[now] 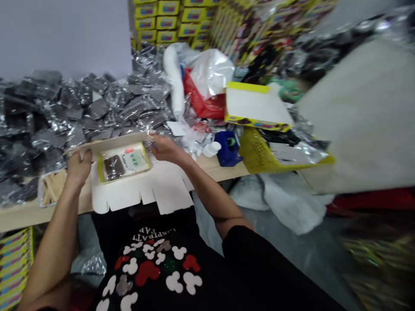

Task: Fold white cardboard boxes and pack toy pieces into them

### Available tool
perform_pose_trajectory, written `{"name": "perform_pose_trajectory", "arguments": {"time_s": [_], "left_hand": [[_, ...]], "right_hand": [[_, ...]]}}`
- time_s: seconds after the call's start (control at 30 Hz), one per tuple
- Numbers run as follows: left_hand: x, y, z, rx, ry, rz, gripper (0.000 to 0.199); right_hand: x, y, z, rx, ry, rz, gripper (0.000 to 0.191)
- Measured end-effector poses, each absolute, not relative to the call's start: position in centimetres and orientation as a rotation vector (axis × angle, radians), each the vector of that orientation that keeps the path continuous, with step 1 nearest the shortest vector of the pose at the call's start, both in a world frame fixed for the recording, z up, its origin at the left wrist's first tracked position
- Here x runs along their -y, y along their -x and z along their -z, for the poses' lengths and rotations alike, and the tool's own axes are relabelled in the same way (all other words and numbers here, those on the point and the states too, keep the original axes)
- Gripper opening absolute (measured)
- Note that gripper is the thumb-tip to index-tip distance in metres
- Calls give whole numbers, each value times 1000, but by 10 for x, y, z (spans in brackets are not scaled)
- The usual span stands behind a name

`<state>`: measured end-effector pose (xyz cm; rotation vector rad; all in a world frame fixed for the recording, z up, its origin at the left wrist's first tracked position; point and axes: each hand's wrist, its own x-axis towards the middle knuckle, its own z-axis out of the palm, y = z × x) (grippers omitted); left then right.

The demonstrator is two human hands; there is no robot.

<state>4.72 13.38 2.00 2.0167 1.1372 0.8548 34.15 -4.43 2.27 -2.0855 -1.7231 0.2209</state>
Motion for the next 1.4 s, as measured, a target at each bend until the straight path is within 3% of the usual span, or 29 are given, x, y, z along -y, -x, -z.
{"name": "perform_pose_trajectory", "arguments": {"time_s": [0.13, 0.2, 0.3, 0.37, 0.47, 0.63, 0.83, 1.0, 1.23, 1.4], "left_hand": [[-115, -32, -15, -1096, -1762, -961, 47], [-95, -25, -6, -1160, -1664, -1148, 45], [-64, -23, 9, -1249, -1676, -1352, 37], [-49, -25, 17, -1287, -1742, -1434, 47], [-35, -28, 21, -1291, -1859, -1564, 57], [1, -45, 6, -925, -2277, -1694, 48], [54, -122, -3, -210, -2563, -1181, 31], [63, -177, 17, -45, -2647, -846, 25], [71, -233, 32, -70, -2798, -317, 36], [90, -298, 29, 68, -2932, 19, 66]], "right_hand": [[122, -390, -22, 1295, 2501, 152, 27], [155, -422, -12, 1139, 2602, 233, 29], [178, -461, 5, 1193, 2777, 25, 48], [179, -474, 10, 1277, 2892, -151, 54], [175, -482, 7, 1384, 2936, -288, 57], [184, -495, -3, 1508, 2780, -464, 55], [197, -500, -1, 1494, 2667, -511, 56], [200, -504, 5, 1553, 2590, -522, 46], [208, -508, -1, 1560, 2496, -499, 46], [204, -504, -10, 1602, 2510, -534, 45]]}}
